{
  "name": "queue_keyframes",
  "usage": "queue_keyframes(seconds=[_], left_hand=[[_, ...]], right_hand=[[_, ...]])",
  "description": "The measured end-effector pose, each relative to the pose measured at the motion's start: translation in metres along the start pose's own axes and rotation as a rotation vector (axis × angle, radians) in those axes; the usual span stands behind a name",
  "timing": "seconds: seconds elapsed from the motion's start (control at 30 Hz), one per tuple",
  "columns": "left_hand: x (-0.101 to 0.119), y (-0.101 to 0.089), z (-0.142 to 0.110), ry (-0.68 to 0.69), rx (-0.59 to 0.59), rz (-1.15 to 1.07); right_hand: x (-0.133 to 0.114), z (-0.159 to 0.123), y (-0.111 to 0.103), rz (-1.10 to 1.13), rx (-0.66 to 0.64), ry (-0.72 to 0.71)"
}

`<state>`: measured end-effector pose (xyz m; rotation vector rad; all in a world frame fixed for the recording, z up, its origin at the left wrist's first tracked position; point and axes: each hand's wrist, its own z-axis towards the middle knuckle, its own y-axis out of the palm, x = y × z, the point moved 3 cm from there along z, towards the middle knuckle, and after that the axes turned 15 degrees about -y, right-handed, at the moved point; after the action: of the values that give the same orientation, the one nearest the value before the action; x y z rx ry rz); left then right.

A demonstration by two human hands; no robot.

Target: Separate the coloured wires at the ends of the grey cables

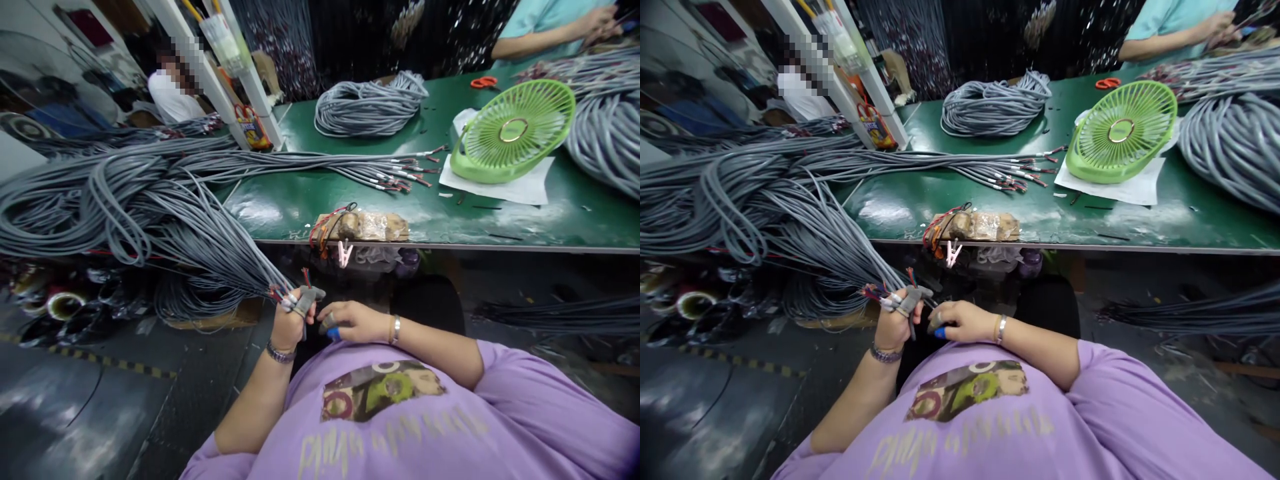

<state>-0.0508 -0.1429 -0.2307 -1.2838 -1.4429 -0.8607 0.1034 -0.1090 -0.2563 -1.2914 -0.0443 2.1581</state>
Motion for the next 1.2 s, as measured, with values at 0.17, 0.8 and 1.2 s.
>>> queue_keyframes(seconds=[0.17, 0.8, 1.2], left_hand=[[0.007, 0.004, -0.016, 0.064, 0.049, 0.311], [0.053, 0.061, -0.04, 0.644, 0.105, 0.855], [0.003, 0.035, 0.007, -0.082, -0.362, 0.221]], right_hand=[[-0.005, -0.019, -0.019, 0.328, 0.419, 0.382], [-0.055, -0.004, -0.053, 0.388, 0.655, 0.26], [0.003, -0.001, -0.049, 0.477, 0.559, 0.474]])
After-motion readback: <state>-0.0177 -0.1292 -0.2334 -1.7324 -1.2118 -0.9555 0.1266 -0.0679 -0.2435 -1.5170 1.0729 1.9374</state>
